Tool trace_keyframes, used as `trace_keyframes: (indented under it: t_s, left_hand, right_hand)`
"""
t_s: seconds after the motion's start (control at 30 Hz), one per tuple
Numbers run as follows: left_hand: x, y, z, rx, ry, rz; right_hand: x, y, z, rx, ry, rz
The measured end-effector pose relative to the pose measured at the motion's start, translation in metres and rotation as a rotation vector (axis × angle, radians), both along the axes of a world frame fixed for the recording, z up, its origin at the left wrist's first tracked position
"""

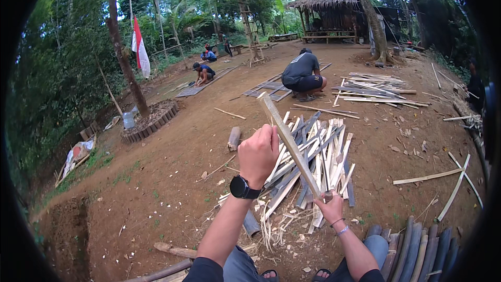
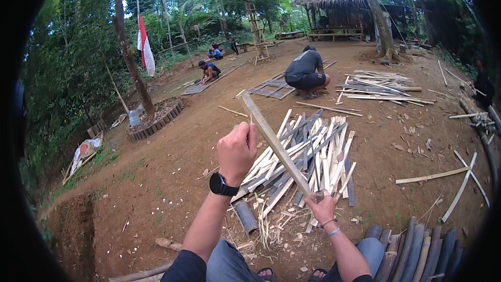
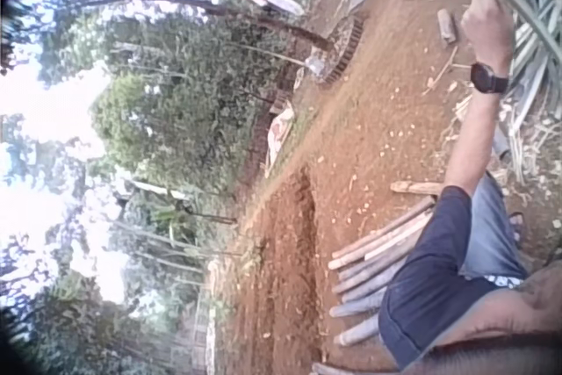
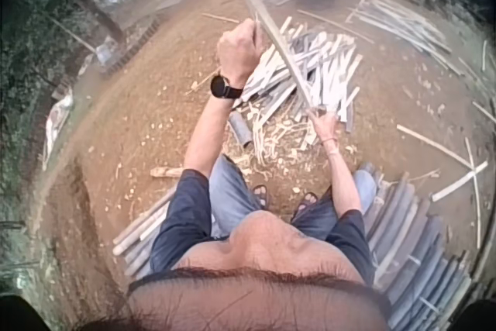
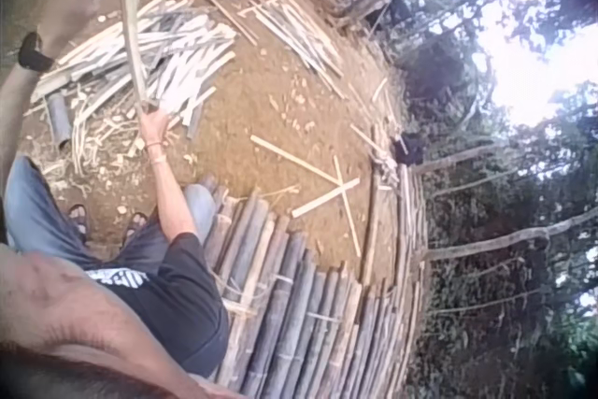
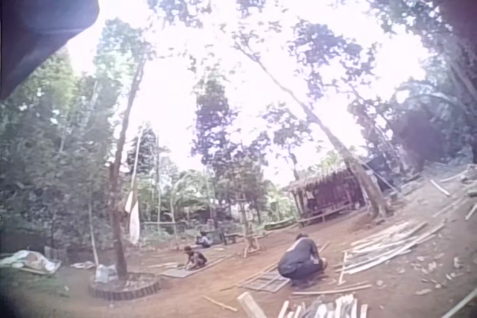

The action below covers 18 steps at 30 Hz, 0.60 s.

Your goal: The person uses a machete to shave and smooth long strips of bamboo, repeatedly running the blade along the edges and surface of the wood while holding it by hand over a pile of shavings.

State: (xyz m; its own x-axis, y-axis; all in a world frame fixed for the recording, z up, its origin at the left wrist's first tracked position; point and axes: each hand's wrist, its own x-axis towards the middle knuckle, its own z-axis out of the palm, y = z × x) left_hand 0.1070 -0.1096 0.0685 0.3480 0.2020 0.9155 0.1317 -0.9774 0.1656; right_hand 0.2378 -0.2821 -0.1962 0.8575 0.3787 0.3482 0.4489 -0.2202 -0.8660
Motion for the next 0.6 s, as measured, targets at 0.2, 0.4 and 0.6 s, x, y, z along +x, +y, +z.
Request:
trace_keyframes:
  t_s: [0.2,0.4,0.6]
  left_hand:
    - [0.002,0.01,0.0,-0.152,0.015,-0.055]
    - [-0.03,0.068,0.027,-0.808,0.367,-0.804]
    - [-0.047,0.085,-0.06,-0.532,0.118,-0.037]
  right_hand:
    - [0.003,0.0,-0.001,-0.026,0.0,-0.016]
    - [0.02,-0.005,-0.008,0.063,-0.006,-0.014]
    - [0.016,0.001,-0.006,0.124,0.077,0.014]
